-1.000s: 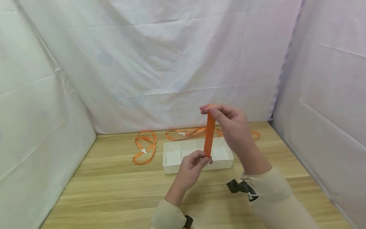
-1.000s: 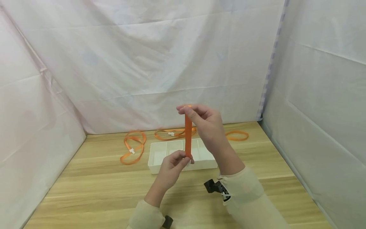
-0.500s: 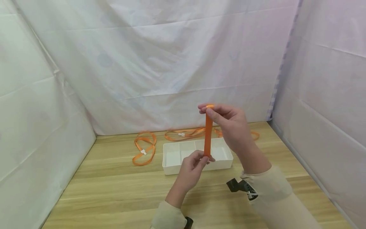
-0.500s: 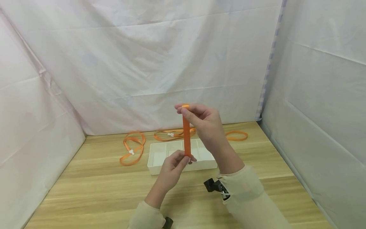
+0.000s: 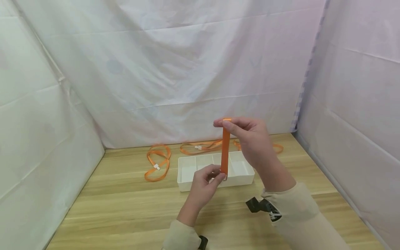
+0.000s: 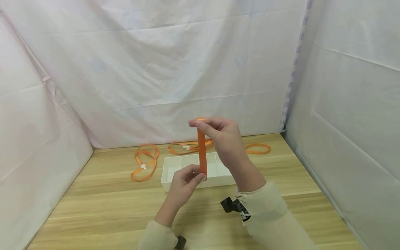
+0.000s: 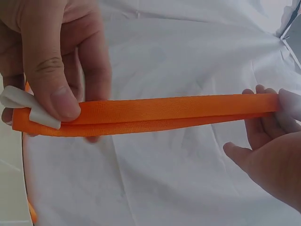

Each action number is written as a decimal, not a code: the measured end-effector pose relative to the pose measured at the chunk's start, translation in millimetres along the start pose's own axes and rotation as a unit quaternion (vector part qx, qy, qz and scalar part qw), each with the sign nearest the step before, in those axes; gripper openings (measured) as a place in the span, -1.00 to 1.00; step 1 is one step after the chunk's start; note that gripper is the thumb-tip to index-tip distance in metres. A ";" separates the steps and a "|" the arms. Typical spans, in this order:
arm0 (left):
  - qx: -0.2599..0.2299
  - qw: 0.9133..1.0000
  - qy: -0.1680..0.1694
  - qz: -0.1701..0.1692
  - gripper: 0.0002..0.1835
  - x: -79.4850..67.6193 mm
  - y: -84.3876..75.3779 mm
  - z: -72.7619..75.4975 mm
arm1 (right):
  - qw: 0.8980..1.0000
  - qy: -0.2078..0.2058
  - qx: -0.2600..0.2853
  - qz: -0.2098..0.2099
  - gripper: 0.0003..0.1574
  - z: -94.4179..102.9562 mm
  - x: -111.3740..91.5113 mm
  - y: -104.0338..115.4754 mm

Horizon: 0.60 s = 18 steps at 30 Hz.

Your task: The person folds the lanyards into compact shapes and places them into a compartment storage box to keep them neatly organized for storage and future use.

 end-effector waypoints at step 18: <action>0.031 0.999 0.023 -0.011 -0.82 20.3 -22.6 5.0 | 0.998 0.057 0.036 -0.007 -0.79 -18.2 -6.1 1.7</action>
Point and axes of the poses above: each hand's wrist, its own x-axis towards the middle knuckle, its own z-axis out of the back of the hand, y = z × x, the point moved 7 cm from there along x, towards the middle knuckle, and after that the axes turned 12 degrees about -z, right-handed, at the moved point
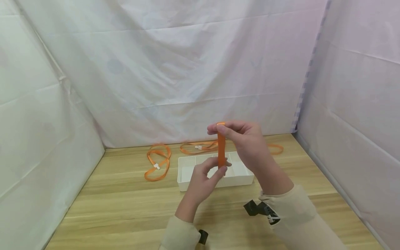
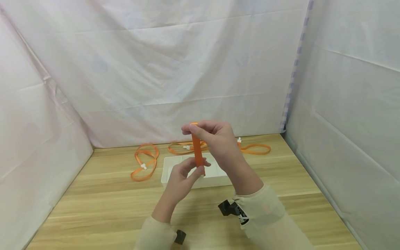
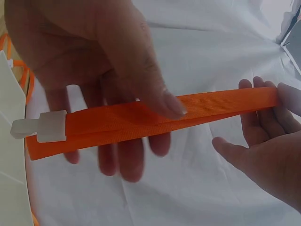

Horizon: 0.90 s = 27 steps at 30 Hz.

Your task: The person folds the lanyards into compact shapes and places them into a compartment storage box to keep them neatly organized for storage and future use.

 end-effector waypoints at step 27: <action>-0.064 0.998 0.003 -0.024 -0.80 10.5 -18.8 -1.9 | 0.999 -0.023 -0.025 -0.024 -0.71 5.4 3.8 -2.5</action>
Point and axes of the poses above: each hand's wrist, its own x-axis towards the middle knuckle, its own z-axis out of the back of the hand, y = z × x, the point moved 7 cm from there along x, towards the middle knuckle, and after that the axes turned 12 degrees about -z, right-handed, at the moved point
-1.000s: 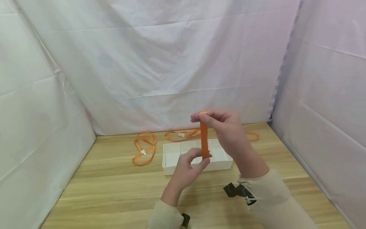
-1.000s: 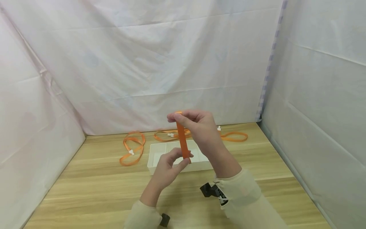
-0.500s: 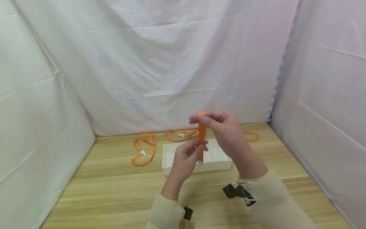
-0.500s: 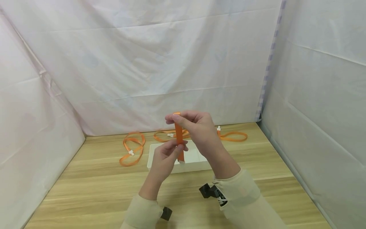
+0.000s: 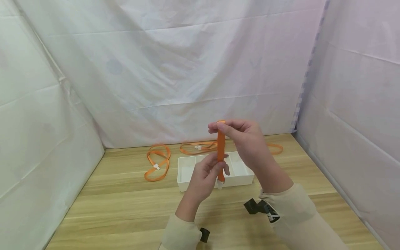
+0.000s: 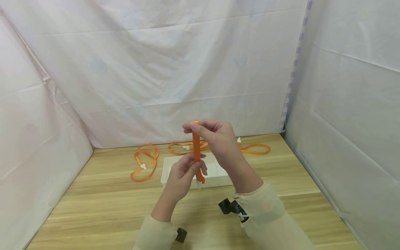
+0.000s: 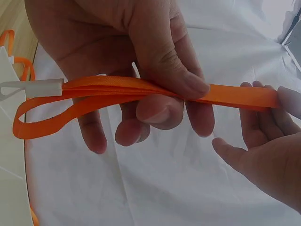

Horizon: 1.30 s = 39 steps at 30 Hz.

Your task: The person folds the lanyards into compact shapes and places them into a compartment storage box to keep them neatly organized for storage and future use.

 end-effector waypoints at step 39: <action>-0.258 0.922 -0.272 0.093 -0.73 36.8 16.5 44.4 | 0.989 0.010 -0.073 -0.131 -0.55 -29.4 -3.4 -140.9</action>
Point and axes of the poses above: each hand's wrist, its own x-axis towards the middle knuckle, its own z-axis out of the back of the hand, y = z × x, the point moved 7 cm from there along x, towards the middle knuckle, and after that the axes turned 12 degrees about -z, right-handed, at the moved point
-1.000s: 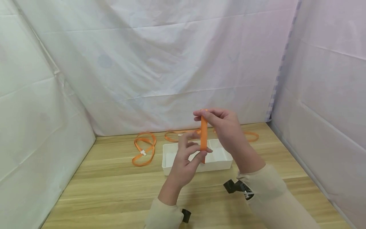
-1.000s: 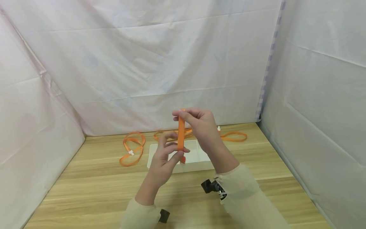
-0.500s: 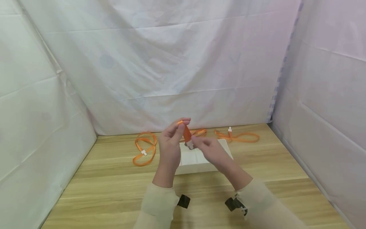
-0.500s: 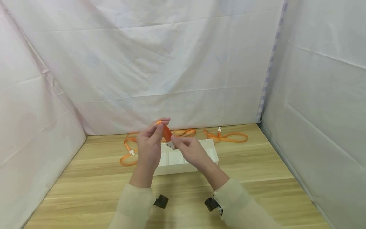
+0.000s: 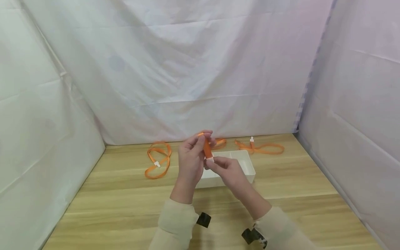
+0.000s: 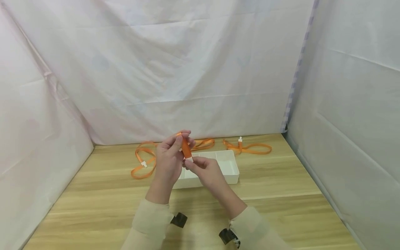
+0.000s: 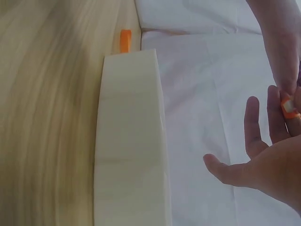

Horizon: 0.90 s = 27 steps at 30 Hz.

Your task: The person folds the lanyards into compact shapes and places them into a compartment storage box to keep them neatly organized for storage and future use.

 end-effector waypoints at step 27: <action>-0.015 1.000 0.021 0.012 -0.68 -16.3 -5.2 -12.4 | 0.941 -0.193 -0.037 0.274 -0.89 2.1 -38.6 19.7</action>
Point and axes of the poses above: each hand's wrist, its own x-axis towards the middle knuckle, its own z-axis out of the back of the hand, y = z × x, the point moved 7 cm from there along x, towards the middle knuckle, and after that the axes turned 12 degrees about -z, right-handed, at the moved point
